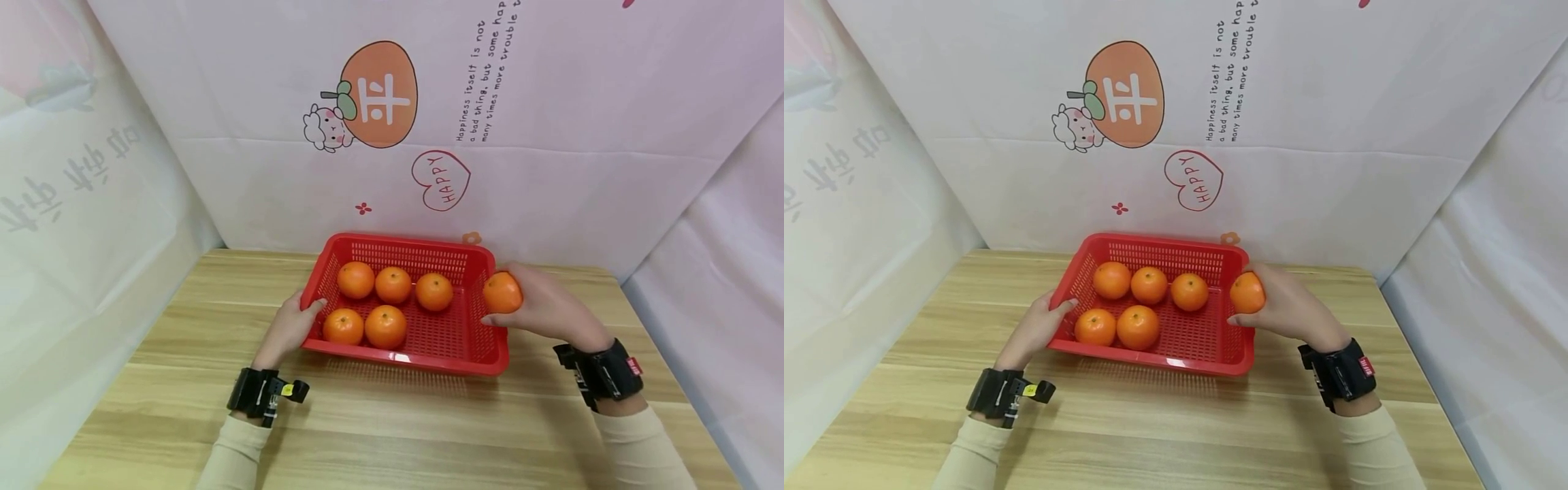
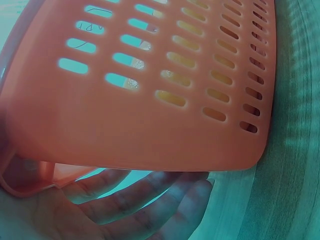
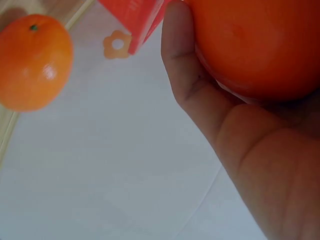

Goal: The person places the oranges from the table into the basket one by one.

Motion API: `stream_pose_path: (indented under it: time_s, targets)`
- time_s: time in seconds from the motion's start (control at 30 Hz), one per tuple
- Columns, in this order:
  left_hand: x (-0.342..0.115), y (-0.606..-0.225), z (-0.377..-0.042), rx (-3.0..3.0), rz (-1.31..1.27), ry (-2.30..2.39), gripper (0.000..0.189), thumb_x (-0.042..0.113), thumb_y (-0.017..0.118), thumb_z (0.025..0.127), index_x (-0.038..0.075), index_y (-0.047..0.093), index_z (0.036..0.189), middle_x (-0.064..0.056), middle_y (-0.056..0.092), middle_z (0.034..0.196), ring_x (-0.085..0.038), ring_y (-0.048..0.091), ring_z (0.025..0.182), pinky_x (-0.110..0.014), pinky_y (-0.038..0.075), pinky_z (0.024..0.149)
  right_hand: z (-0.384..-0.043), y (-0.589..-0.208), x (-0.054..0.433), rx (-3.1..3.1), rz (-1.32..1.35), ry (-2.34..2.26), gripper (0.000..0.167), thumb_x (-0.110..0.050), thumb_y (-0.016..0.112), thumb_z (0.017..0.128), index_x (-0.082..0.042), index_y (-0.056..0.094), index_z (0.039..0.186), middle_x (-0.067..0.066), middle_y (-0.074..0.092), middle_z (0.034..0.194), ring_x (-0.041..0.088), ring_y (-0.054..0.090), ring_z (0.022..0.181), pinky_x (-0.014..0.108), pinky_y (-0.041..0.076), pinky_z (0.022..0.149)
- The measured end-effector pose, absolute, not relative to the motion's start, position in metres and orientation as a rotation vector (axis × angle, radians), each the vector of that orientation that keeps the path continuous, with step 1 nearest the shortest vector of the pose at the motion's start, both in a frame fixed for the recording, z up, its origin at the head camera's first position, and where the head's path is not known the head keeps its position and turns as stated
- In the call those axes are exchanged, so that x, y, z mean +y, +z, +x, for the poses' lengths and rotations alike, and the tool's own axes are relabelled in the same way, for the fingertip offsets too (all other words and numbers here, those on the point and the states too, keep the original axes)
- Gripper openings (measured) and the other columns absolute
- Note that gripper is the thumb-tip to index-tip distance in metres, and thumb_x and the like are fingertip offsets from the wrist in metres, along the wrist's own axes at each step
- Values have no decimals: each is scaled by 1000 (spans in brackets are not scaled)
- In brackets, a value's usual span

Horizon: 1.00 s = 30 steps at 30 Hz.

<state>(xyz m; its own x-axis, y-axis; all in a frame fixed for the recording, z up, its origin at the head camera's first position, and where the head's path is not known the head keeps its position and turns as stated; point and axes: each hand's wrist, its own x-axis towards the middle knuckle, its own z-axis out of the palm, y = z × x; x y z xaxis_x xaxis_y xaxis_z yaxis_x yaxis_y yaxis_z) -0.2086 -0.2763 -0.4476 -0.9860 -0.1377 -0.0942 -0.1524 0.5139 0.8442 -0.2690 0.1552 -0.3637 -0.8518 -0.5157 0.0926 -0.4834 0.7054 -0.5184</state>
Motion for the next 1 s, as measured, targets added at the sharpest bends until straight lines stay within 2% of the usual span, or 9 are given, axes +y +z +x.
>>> stream_pose_path:
  time_s: [0.17,0.37,0.6,0.87,1.0]
  targets:
    - [-277,-448,-208,2714,-266,1518,46,35,51,110,5,53,144,-16,68,109,-21,67,89,-28,52,75,-271,-361,144,2842,-856,-823,65,-40,94,77,-16,58,126,4,69,113,22,66,97,35,58,78]
    - [-276,-447,-207,2722,-260,1511,46,35,51,110,5,53,144,-16,68,109,-21,67,89,-28,52,75,-274,-357,131,2837,-904,-792,71,-41,95,76,-16,57,130,3,68,118,22,67,100,39,62,82]
    - [-275,-446,-207,2719,-258,1520,44,34,51,110,4,54,141,-16,67,107,-21,67,87,-28,53,75,-277,-352,117,2833,-991,-690,74,-41,95,74,-14,56,132,3,68,118,21,66,103,39,60,85]
    - [-276,-448,-209,2734,-265,1526,45,34,52,110,4,53,144,-17,69,114,-21,69,88,-28,53,75,-276,-348,98,2781,-1075,-417,80,-47,93,75,-13,57,137,2,68,118,18,64,104,39,60,88]
    - [-276,-449,-209,2729,-263,1543,46,34,52,110,4,53,145,-18,70,114,-21,69,89,-28,53,75,-275,-349,88,2734,-1126,-288,87,-48,92,77,-9,54,145,8,66,132,25,64,118,45,58,99]
